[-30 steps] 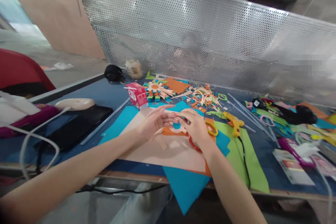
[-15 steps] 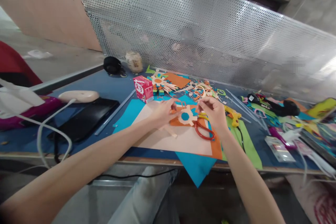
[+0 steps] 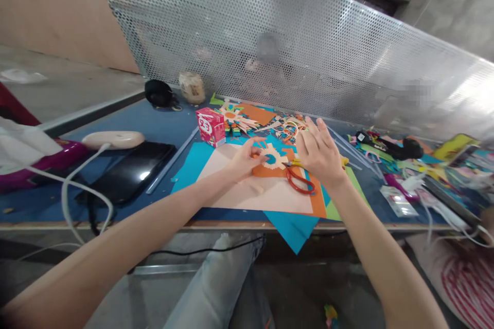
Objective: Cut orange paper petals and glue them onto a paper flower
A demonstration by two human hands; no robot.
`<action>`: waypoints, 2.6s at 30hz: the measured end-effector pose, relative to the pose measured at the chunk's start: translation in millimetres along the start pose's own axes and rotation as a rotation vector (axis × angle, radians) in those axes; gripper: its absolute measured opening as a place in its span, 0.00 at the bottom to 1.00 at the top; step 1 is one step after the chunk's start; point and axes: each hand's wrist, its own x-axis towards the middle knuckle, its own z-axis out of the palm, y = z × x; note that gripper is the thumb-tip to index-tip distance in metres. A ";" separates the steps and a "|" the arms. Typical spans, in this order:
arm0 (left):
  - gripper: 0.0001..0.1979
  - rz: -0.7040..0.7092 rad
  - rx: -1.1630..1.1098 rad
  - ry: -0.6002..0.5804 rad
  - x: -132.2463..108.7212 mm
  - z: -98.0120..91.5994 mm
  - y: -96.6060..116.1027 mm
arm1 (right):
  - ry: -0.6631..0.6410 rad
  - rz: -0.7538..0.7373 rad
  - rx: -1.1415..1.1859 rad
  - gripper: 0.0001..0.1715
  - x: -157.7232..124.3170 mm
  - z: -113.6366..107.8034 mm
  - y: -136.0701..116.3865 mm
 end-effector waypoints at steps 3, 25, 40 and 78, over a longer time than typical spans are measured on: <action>0.20 -0.013 -0.074 0.074 6.1 -2.5 -5.4 | -0.428 0.182 -0.233 0.19 -11.2 -11.6 17.5; 0.14 0.001 0.373 -0.032 16.4 -21.1 -23.0 | -0.437 -0.302 0.000 0.24 -86.9 53.7 -1.9; 0.12 -0.014 0.473 -0.061 17.3 -20.5 -21.4 | -0.431 -0.432 -0.023 0.25 -116.5 45.6 10.0; 0.12 0.042 0.480 -0.130 14.3 -21.8 -20.8 | -0.661 0.455 0.226 0.25 -145.1 -120.1 54.4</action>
